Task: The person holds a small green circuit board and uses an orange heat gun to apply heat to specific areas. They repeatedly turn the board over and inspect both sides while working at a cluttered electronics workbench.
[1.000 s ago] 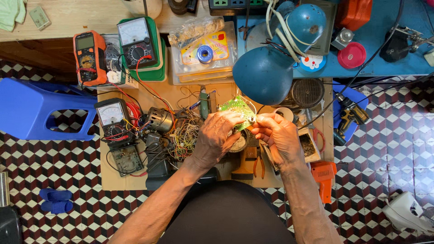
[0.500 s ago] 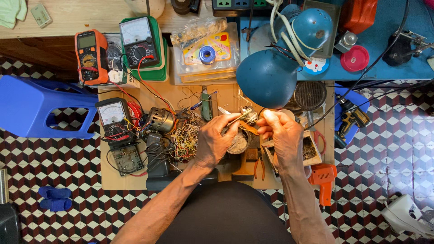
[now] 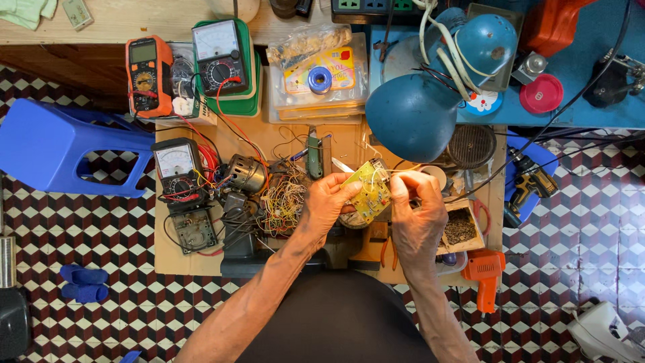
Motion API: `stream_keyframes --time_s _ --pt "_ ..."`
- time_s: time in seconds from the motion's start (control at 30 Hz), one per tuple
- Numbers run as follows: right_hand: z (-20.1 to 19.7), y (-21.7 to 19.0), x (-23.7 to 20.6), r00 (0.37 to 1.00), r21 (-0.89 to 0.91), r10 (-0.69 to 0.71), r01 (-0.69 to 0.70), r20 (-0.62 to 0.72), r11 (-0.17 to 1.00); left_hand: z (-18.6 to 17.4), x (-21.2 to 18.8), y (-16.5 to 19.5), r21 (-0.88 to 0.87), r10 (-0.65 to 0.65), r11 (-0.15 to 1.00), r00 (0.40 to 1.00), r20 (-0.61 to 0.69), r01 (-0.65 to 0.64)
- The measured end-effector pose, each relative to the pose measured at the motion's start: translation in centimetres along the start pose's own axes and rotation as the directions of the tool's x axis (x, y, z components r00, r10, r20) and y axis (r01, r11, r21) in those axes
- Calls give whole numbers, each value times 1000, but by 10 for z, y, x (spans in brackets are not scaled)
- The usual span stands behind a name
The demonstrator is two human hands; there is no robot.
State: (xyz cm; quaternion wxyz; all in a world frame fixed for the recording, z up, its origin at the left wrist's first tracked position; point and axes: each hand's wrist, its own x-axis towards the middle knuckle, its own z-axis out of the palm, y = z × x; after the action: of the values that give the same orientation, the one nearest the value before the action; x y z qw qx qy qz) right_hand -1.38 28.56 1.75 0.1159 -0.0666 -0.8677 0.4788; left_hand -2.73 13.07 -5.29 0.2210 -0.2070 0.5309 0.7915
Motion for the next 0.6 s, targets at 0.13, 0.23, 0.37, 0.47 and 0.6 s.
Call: stream_keyframes --time_s 0.13,0.23,0.37,0.47,0.6 --pt "6 0 4 949 -122 -306 314 75 942 2 -2 -4 98 70 993 998 -4 -70" --pt "12 3 7 931 -226 -334 360 146 905 5 -4 -9 47 142 988 989 33 -144" --pt "14 6 5 922 -292 -341 382 181 877 3 -4 -12 119 159 980 987 22 -160" --pt "12 8 6 917 -317 -343 393 204 863 4 -3 -11 161 173 971 985 28 -175" --pt "7 11 12 903 -287 -346 413 255 864 5 -6 -9 171 167 970 985 30 -170"
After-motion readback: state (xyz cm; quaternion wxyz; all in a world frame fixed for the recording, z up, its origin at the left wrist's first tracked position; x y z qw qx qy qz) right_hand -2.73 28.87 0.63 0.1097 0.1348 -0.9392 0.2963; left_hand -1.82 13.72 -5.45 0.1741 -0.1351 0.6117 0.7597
